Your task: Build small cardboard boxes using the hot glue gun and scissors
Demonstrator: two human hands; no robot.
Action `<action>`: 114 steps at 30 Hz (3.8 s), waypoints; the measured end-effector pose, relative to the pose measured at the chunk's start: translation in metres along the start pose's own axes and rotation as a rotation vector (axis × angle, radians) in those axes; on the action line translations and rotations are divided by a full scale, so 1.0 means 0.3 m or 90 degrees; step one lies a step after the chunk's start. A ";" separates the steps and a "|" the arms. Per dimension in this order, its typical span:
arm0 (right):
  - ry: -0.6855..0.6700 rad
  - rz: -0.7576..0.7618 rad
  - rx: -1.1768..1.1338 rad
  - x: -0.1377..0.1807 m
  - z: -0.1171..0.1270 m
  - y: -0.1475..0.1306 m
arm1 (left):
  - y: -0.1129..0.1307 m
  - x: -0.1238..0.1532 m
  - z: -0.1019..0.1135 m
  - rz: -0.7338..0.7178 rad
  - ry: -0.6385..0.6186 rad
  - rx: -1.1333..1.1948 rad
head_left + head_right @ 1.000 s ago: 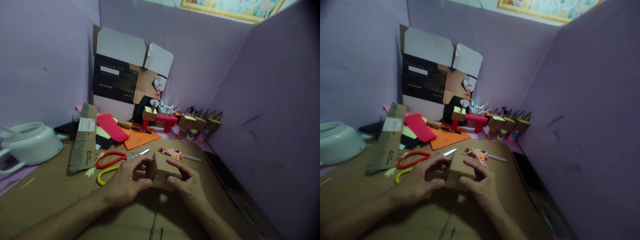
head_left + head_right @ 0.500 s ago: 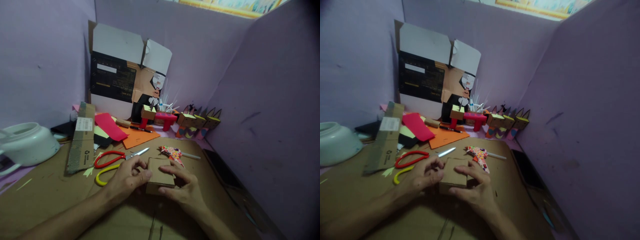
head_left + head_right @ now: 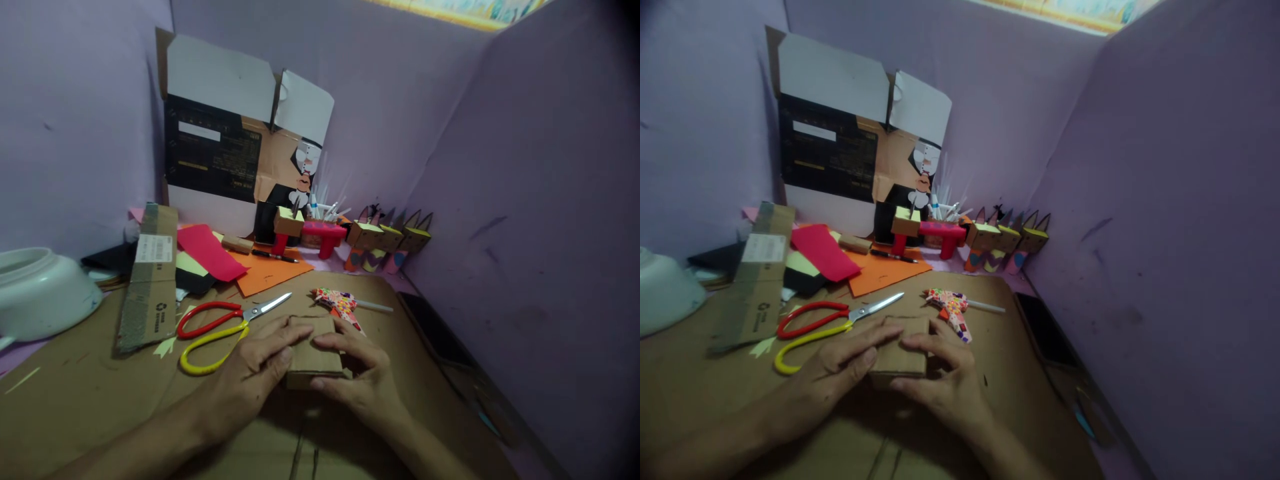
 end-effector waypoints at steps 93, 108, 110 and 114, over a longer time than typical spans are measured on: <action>0.035 0.055 -0.070 0.098 -0.031 -0.010 | 0.040 0.078 -0.033 -0.468 0.189 -0.232; 0.007 -0.060 -0.158 0.084 -0.030 -0.026 | -0.016 0.066 -0.025 -0.466 0.183 -0.250; 0.000 -0.055 -0.149 0.085 -0.029 -0.027 | -0.016 0.067 -0.025 -0.466 0.179 -0.250; -0.020 -0.054 -0.153 0.087 -0.029 -0.023 | -0.022 0.067 -0.024 -0.462 0.185 -0.251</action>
Point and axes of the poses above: each hand's wrist, its own x-axis away from the middle knuckle, its own z-axis out of the back of the hand, y = z × x, the point moved 3 cm from there along -x, towards the middle knuckle, and after that the axes turned 4 degrees about x, right-handed, at the moved point
